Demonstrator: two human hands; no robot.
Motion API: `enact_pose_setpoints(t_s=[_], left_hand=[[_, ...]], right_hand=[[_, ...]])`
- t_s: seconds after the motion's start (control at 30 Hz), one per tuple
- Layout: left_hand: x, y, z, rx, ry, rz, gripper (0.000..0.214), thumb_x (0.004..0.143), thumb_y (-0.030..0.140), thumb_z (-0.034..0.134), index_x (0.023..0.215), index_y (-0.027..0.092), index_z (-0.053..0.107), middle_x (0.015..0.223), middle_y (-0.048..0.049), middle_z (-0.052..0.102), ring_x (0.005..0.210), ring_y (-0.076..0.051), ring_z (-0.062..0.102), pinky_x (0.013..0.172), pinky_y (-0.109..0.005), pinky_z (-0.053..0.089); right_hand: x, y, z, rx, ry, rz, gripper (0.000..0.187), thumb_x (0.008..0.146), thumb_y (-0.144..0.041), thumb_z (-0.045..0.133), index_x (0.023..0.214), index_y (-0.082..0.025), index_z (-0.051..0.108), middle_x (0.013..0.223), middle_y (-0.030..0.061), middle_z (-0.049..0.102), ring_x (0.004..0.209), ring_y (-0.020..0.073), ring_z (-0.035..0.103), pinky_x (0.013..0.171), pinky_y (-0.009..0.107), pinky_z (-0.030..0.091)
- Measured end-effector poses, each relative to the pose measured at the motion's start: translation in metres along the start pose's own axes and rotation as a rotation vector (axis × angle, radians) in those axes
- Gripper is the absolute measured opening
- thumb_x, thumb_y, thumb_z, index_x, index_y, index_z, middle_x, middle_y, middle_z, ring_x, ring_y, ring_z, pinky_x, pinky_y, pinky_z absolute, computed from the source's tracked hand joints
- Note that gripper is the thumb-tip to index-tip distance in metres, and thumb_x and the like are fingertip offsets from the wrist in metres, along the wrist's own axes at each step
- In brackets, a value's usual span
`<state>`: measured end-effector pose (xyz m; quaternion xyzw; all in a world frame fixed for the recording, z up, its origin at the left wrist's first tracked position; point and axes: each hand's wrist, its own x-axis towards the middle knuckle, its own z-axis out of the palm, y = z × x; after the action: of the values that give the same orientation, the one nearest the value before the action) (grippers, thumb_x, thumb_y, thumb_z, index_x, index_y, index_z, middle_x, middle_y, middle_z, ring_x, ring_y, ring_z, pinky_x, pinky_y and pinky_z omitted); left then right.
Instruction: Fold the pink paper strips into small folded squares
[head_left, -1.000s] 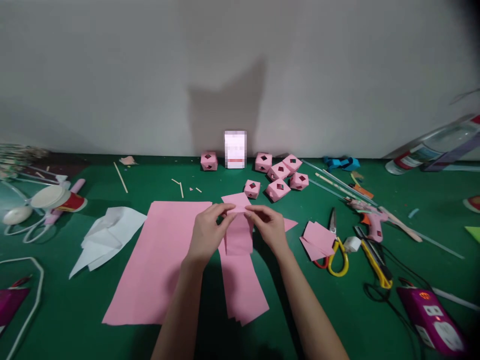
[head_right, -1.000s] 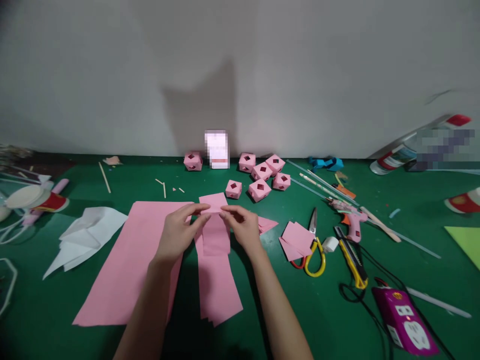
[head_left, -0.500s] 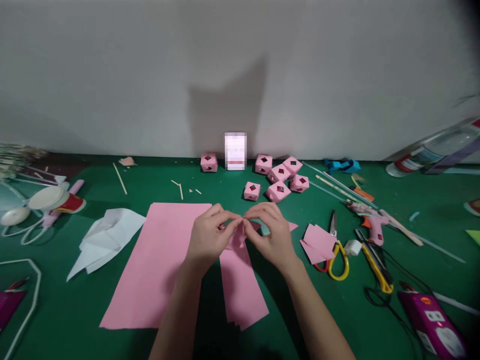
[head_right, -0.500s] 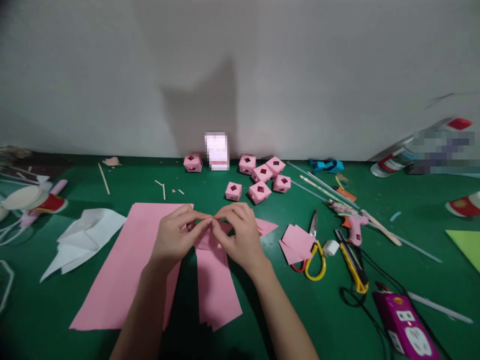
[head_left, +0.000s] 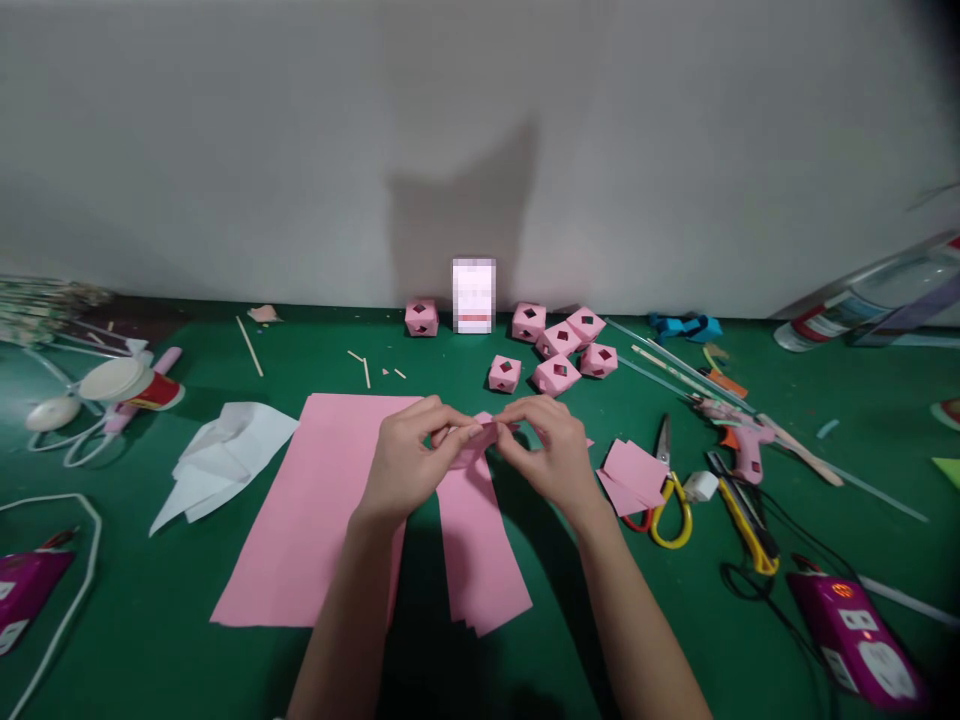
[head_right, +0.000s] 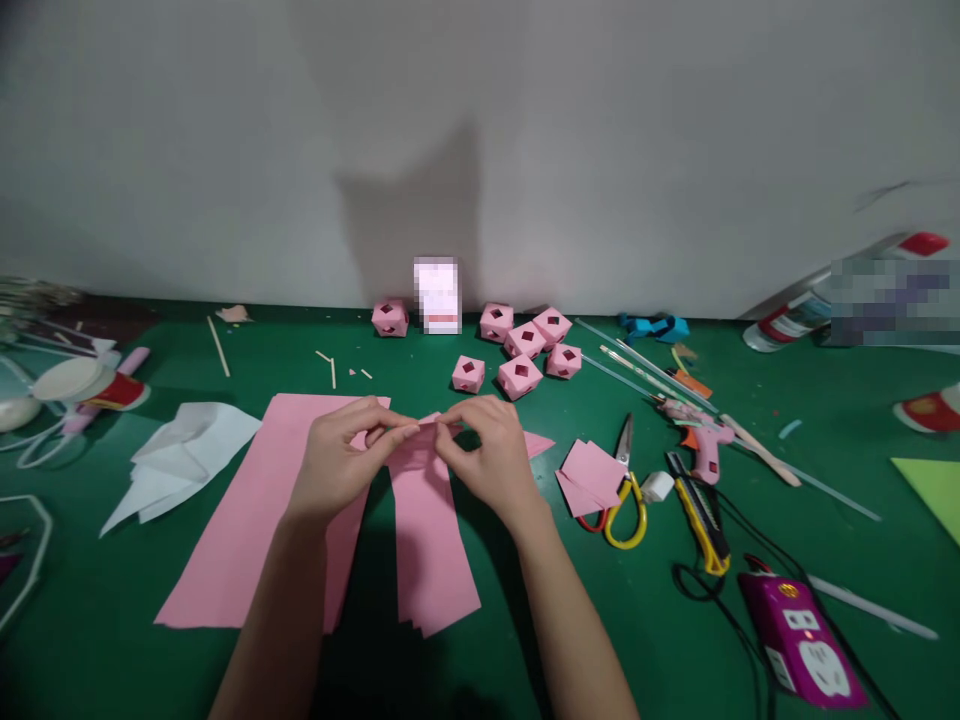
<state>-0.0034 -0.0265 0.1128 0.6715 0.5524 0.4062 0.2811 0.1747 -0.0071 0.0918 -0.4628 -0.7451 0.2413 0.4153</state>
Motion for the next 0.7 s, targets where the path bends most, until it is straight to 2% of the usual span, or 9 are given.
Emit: enact_pose_setpoints(t_s=[0.1,0.17,0.23,0.27,0.33,0.4,0.47,0.53,0.7], left_hand=[[-0.001,0.003,-0.001,0.000,0.035,0.008,0.013,0.084,0.026,0.063,0.076,0.021,0.072,0.062,0.0022,0.052,0.059,-0.011,0.045,0.065,-0.027,0.040],[-0.002,0.005,-0.003,-0.021,0.076,0.007,0.012,0.083,0.025,0.064,0.075,0.021,0.071,0.059,0.0033,0.049,0.058,-0.011,0.046,0.067,-0.027,0.041],[-0.002,0.006,-0.006,-0.054,0.126,-0.002,0.011,0.082,0.025,0.064,0.074,0.020,0.070,0.057,0.0039,0.047,0.059,-0.011,0.048,0.067,-0.026,0.042],[-0.003,0.006,-0.007,-0.069,0.143,-0.010,0.011,0.082,0.025,0.065,0.073,0.020,0.069,0.056,0.0040,0.046,0.060,-0.012,0.049,0.066,-0.026,0.042],[-0.003,0.007,-0.007,-0.092,0.151,-0.022,0.011,0.081,0.027,0.066,0.073,0.020,0.069,0.055,0.0040,0.047,0.062,-0.012,0.051,0.065,-0.026,0.041],[-0.003,0.008,-0.006,-0.118,0.130,-0.016,0.008,0.081,0.026,0.066,0.076,0.020,0.069,0.057,0.0037,0.050,0.060,-0.012,0.050,0.062,-0.025,0.040],[-0.004,0.009,-0.005,-0.152,0.120,0.010,0.006,0.082,0.025,0.066,0.079,0.020,0.069,0.060,0.0032,0.053,0.059,-0.011,0.048,0.060,-0.025,0.039],[-0.004,0.011,-0.004,-0.164,0.131,0.062,0.004,0.082,0.022,0.066,0.080,0.020,0.069,0.063,0.0026,0.053,0.060,-0.011,0.047,0.060,-0.025,0.039],[-0.002,0.013,-0.005,-0.049,0.084,0.163,0.008,0.080,0.017,0.064,0.084,0.022,0.069,0.083,-0.0014,0.054,0.080,-0.014,0.052,0.071,-0.028,0.042]], right_hand=[[0.002,0.016,-0.011,-0.012,0.033,0.045,0.008,0.080,-0.018,0.060,0.077,-0.021,0.066,0.083,0.0018,0.071,0.085,0.0203,0.064,0.084,0.035,0.044],[0.003,0.024,-0.021,-0.064,0.120,0.110,0.007,0.078,-0.018,0.060,0.075,-0.021,0.067,0.083,0.0026,0.071,0.084,0.0216,0.064,0.083,0.036,0.044],[0.003,0.026,-0.028,-0.008,0.166,0.188,0.007,0.079,-0.021,0.061,0.076,-0.020,0.067,0.084,0.0034,0.071,0.084,0.0217,0.064,0.081,0.035,0.046],[0.003,0.023,-0.031,0.079,0.165,0.217,0.009,0.082,-0.024,0.059,0.080,-0.020,0.067,0.086,0.0039,0.071,0.084,0.0208,0.065,0.081,0.034,0.047],[0.002,0.012,-0.032,0.232,0.132,0.185,0.012,0.085,-0.026,0.057,0.090,-0.020,0.067,0.093,0.0043,0.070,0.089,0.0197,0.064,0.082,0.033,0.048],[0.001,-0.003,-0.029,0.254,0.055,0.135,0.017,0.084,-0.026,0.062,0.099,-0.022,0.066,0.101,0.0037,0.069,0.098,0.0197,0.062,0.087,0.033,0.047],[0.000,-0.018,-0.024,0.275,-0.011,0.105,0.013,0.084,-0.025,0.062,0.096,-0.022,0.067,0.096,0.0024,0.070,0.092,0.0182,0.063,0.085,0.031,0.047],[-0.002,-0.028,-0.022,0.280,-0.005,0.105,0.009,0.088,-0.024,0.058,0.088,-0.021,0.067,0.087,0.0017,0.069,0.084,0.0165,0.063,0.079,0.029,0.048],[-0.004,-0.036,-0.021,0.178,-0.055,0.040,0.009,0.087,-0.019,0.059,0.088,-0.022,0.068,0.084,0.0015,0.069,0.080,0.0164,0.062,0.076,0.029,0.047]])
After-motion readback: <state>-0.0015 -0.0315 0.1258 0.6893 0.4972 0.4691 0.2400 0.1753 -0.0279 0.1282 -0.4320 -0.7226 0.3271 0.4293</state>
